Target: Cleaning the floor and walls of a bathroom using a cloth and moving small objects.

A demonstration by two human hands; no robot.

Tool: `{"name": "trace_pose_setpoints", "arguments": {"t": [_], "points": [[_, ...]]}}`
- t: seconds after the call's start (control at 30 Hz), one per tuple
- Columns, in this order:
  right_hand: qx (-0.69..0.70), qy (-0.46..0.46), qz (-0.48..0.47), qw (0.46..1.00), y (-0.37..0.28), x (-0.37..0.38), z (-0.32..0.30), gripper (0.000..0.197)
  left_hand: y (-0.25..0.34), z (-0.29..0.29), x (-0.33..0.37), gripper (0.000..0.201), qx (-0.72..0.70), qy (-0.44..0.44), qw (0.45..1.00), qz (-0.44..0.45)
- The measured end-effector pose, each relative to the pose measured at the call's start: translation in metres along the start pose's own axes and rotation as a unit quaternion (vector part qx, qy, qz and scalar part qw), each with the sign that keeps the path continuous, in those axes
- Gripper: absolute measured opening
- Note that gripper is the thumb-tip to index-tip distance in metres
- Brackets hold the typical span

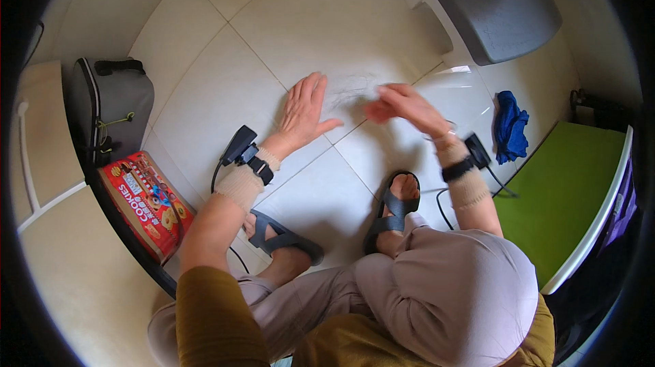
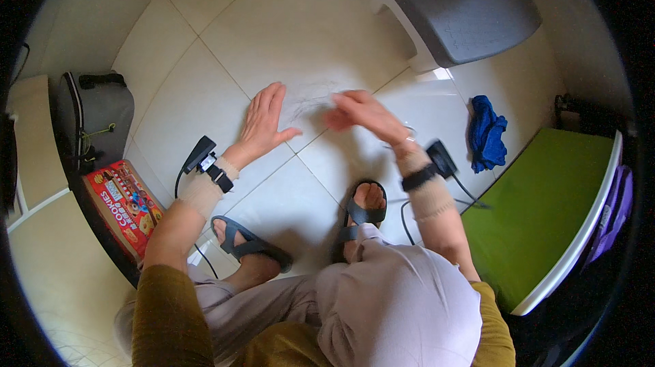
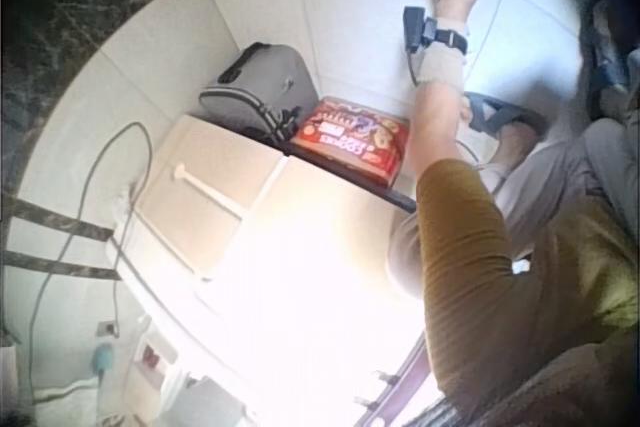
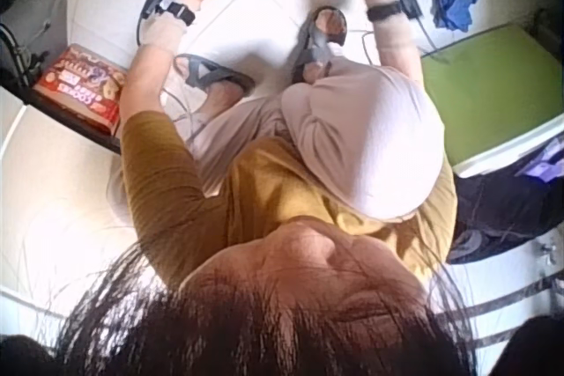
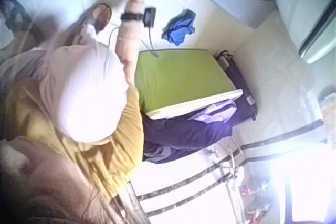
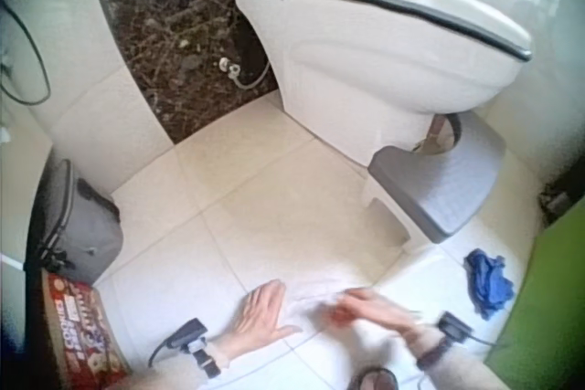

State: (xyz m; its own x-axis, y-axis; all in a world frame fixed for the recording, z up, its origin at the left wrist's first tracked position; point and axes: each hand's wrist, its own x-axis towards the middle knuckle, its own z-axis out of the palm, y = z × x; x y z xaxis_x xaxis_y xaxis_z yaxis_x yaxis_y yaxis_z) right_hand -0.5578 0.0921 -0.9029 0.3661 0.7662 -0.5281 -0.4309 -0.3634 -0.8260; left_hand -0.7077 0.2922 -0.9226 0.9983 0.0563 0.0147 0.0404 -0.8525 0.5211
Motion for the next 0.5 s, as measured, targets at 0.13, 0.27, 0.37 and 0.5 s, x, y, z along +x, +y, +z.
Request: {"name": "trace_pose_setpoints", "arguments": {"t": [0.13,0.27,0.37,0.5], "points": [[-0.105,0.01,0.18,0.978,0.014,-0.084,-0.068,0.053,-0.018,-0.011,-0.027,0.106,0.091,-0.07,0.993,0.005],[-0.177,0.112,0.261,0.942,0.057,-0.106,-0.069,0.056,-0.014,0.0,-0.033,0.109,0.13,-0.083,0.986,-0.056],[-0.16,0.139,0.183,0.96,0.047,-0.07,-0.043,0.048,0.008,0.018,-0.012,0.104,0.13,-0.066,0.989,0.017],[-0.247,0.107,0.006,0.963,0.028,0.005,-0.001,0.034,0.017,0.051,0.008,0.065,0.096,0.024,0.994,0.052]]}}
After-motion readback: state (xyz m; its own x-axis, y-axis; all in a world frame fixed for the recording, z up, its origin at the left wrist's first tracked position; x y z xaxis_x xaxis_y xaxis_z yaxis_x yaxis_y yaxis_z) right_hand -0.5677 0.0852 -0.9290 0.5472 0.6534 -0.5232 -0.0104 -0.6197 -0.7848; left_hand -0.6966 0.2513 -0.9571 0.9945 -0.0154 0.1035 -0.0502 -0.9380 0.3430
